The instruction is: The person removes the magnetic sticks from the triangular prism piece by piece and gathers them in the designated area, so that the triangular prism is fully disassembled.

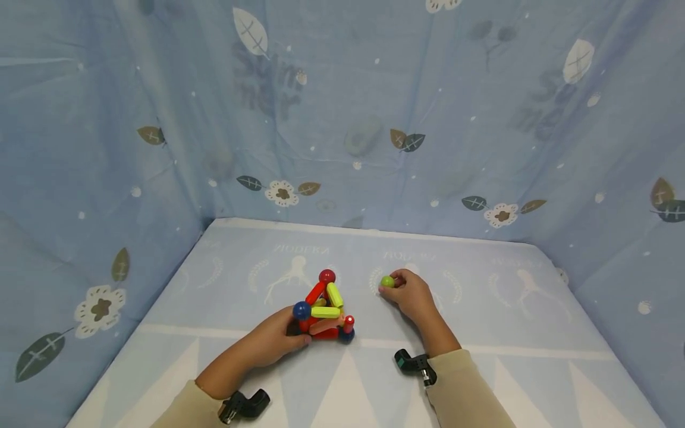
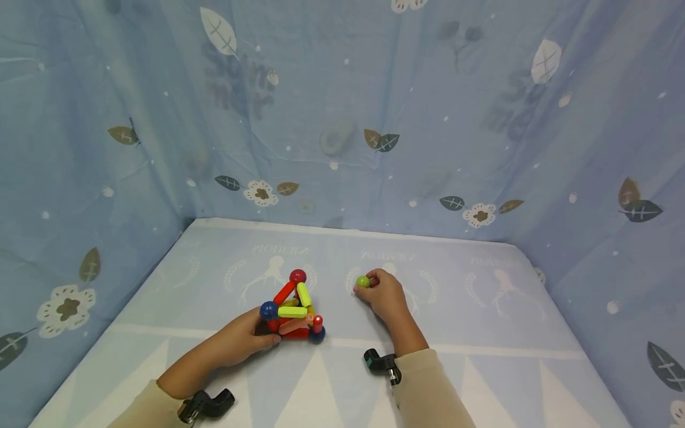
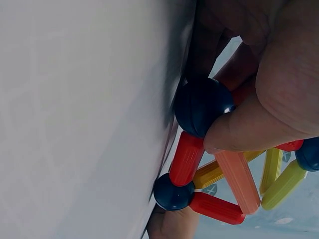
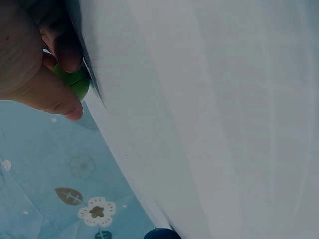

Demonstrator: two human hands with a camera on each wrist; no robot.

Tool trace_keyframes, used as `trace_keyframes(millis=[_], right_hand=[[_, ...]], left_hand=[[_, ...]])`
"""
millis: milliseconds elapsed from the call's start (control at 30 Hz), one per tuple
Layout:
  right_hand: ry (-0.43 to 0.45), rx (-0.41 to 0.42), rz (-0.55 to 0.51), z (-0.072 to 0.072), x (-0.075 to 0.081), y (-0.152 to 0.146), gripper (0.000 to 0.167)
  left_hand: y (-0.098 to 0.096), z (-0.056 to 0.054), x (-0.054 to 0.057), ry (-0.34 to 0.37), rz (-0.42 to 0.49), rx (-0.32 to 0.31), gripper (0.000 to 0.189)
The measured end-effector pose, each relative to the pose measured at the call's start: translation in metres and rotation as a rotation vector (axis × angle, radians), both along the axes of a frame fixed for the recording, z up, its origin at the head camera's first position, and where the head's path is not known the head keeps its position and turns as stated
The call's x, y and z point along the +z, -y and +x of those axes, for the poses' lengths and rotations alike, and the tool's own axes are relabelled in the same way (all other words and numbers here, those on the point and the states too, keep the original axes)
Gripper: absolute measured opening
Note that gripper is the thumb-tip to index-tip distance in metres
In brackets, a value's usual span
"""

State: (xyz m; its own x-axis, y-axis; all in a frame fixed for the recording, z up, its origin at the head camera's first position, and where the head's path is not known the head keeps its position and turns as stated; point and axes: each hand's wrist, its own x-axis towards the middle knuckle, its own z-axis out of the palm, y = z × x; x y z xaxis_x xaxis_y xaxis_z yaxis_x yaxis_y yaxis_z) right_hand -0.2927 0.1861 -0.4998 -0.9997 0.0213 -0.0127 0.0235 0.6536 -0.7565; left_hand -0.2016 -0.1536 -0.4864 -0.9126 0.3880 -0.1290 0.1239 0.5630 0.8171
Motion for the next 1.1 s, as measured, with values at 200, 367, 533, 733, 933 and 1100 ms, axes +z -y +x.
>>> trace_keyframes(millis=[200,367,533,733,933,1100], right_hand=[[-0.011,-0.006,0.000,-0.001,-0.002,0.003,0.057],[-0.057,-0.034,0.020,0.003,0.002,0.005,0.064],[-0.145,-0.036,-0.010,0.018,0.013,0.014,0.063],[-0.181,0.031,-0.060,0.047,0.024,0.028,0.038],[-0.089,0.241,-0.141,0.068,0.026,0.045,0.028],[0.033,0.417,-0.168,0.078,0.022,0.049,0.036]], left_hand=[[0.002,0.001,0.000,0.002,-0.001,0.013,0.059],[0.001,0.001,0.000,-0.003,0.010,0.003,0.060],[0.002,0.001,-0.001,-0.002,0.022,0.001,0.059],[-0.001,-0.001,-0.004,0.007,0.039,-0.031,0.058],[0.000,-0.001,-0.004,-0.001,0.031,-0.022,0.061],[0.001,-0.001,-0.002,-0.004,0.011,-0.004,0.059]])
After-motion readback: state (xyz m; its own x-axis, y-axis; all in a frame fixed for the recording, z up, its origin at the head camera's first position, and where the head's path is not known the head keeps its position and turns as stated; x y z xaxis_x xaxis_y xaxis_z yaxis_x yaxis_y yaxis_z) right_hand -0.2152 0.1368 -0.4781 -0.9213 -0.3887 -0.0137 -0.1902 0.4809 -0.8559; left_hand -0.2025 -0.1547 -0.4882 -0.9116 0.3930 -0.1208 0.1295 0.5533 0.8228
